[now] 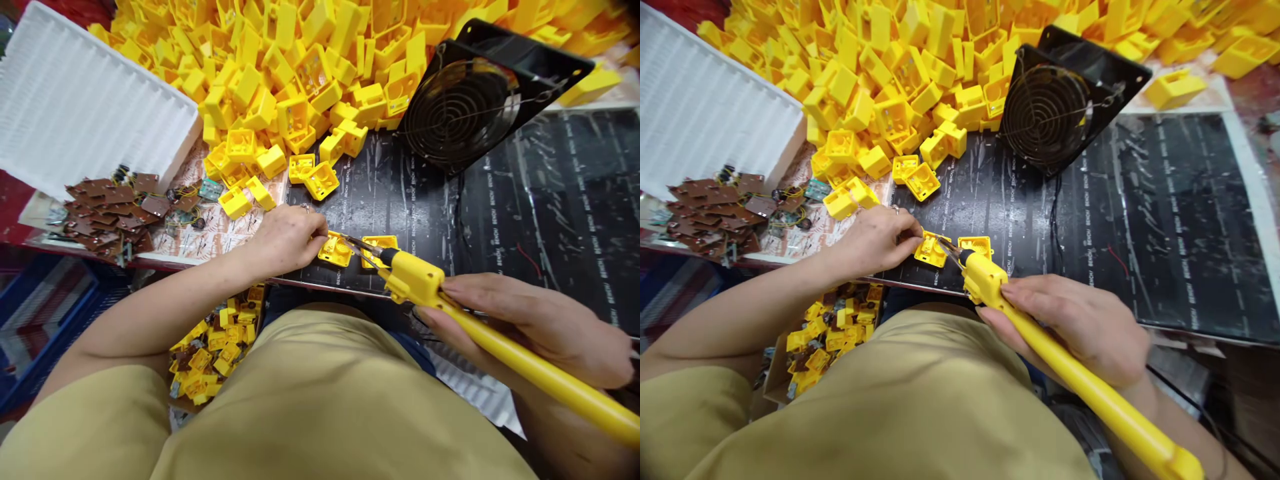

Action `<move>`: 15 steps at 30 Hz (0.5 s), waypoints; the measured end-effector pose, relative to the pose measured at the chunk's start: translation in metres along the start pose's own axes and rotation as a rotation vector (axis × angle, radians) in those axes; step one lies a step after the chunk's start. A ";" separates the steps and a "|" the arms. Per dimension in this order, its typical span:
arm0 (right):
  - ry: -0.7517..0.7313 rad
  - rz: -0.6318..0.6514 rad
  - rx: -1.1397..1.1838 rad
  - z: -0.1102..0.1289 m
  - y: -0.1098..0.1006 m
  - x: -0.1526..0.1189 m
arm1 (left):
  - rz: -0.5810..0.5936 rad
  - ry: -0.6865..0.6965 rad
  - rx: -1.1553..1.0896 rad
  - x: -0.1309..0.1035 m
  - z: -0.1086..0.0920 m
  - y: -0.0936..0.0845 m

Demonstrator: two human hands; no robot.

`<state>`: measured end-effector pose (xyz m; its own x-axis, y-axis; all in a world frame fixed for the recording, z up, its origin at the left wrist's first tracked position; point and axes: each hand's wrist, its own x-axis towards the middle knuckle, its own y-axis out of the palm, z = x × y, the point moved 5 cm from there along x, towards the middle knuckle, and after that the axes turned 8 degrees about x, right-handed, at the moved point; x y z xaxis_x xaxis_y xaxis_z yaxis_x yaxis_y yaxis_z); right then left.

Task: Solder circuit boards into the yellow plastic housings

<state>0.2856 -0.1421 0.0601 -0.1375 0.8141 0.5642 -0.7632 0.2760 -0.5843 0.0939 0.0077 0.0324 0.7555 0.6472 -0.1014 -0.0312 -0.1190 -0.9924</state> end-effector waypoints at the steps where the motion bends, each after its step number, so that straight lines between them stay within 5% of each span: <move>1: -0.070 0.024 0.007 -0.001 0.002 0.001 | 0.016 0.006 0.021 0.001 -0.001 0.001; 10: -0.084 0.068 -0.064 0.010 0.014 0.011 | 0.075 0.038 0.123 0.003 -0.007 -0.003; 15: -0.118 0.137 -0.068 0.005 0.001 0.017 | 0.112 0.070 0.181 0.007 -0.012 -0.007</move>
<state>0.2795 -0.1307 0.0715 -0.3129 0.7820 0.5390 -0.6886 0.2042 -0.6958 0.1073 0.0043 0.0396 0.7843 0.5829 -0.2124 -0.2291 -0.0461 -0.9723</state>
